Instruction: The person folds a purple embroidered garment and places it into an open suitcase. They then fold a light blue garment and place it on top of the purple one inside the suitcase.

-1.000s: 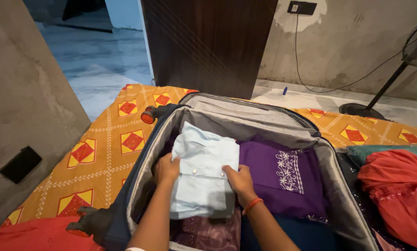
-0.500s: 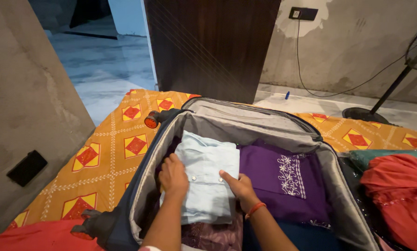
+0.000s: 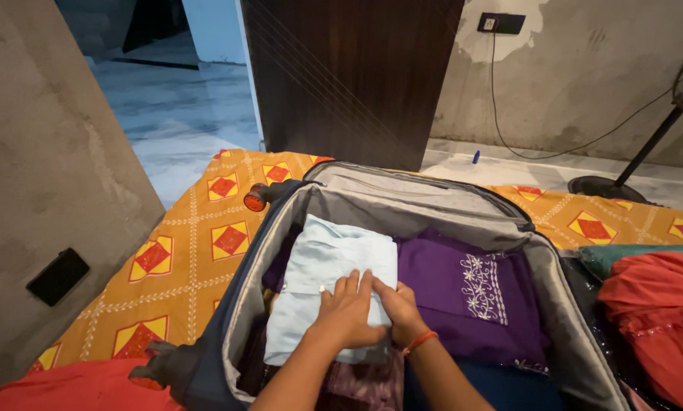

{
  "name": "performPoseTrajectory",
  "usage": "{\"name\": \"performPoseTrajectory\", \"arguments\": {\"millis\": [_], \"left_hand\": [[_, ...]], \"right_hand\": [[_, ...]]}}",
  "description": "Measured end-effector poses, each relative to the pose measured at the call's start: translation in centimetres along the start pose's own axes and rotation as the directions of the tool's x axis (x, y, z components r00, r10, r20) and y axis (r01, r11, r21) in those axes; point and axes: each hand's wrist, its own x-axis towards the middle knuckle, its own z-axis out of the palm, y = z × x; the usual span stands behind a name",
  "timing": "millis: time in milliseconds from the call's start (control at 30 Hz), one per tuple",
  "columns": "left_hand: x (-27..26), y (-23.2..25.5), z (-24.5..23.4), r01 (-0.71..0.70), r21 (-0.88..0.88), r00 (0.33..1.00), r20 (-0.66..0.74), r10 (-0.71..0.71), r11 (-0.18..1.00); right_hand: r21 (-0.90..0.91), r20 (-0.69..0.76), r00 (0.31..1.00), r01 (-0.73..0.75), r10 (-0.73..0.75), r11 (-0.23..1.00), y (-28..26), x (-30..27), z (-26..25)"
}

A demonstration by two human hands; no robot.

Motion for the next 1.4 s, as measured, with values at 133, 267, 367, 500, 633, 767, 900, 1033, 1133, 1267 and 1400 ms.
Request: {"name": "performPoseTrajectory", "arguments": {"millis": [133,267,367,500,633,767,900,1033,1133,1267,1400], "left_hand": [[0.8,-0.1,0.6,0.033,-0.146,0.997,-0.066,-0.044,0.989],[1.3,0.0,-0.4,0.118,-0.348,0.968,-0.168,-0.186,0.93],[1.9,-0.4,-1.0,0.189,-0.445,0.906,-0.265,-0.33,0.875],[3.2,-2.5,-0.2,0.156,-0.518,0.829,-0.395,-0.397,0.841],[3.5,-4.3,-0.4,0.168,-0.593,0.798,-0.388,-0.462,0.788],[2.7,-4.5,-1.8,0.122,-0.578,0.716,-0.512,-0.475,0.807],[0.9,-4.0,-4.8,0.135,-0.566,0.63,-0.584,-0.511,0.813],[-0.9,-2.5,-7.8,0.056,-0.64,0.659,-0.553,-0.51,0.767],[-1.7,-0.9,-9.0,-0.08,-0.6,0.663,-0.629,-0.407,0.796],[-1.9,1.2,-10.5,-0.14,-0.573,0.683,-0.646,-0.34,0.807],[-1.6,2.2,-11.5,-0.303,-0.683,0.728,-0.616,-0.301,0.665]], "right_hand": [[0.155,0.075,0.996,-0.052,0.041,0.987,-0.1,0.5,-0.5],[0.261,0.236,0.969,0.014,-0.077,0.965,-0.6,1.0,-0.4],[0.132,0.262,0.965,-0.019,-0.016,0.991,-1.5,-0.4,0.7],[0.196,0.361,0.932,-0.101,0.024,0.975,-2.2,-2.2,2.1],[0.3,0.448,0.893,-0.114,-0.035,0.947,-2.2,-2.4,2.5],[0.366,0.446,0.892,-0.111,-0.069,0.924,-2.3,-2.1,2.5],[0.226,0.364,0.93,-0.032,-0.054,0.974,-2.7,-2.2,1.9],[0.051,0.322,0.946,0.018,-0.034,0.999,-2.7,-2.0,2.0],[0.03,0.261,0.959,0.108,-0.112,0.994,-2.4,-1.6,2.5],[0.222,-0.002,0.96,0.274,-0.281,0.936,-2.6,-0.2,-0.2],[0.462,-0.234,0.957,0.267,-0.174,0.846,-3.7,2.0,-6.0]]}}
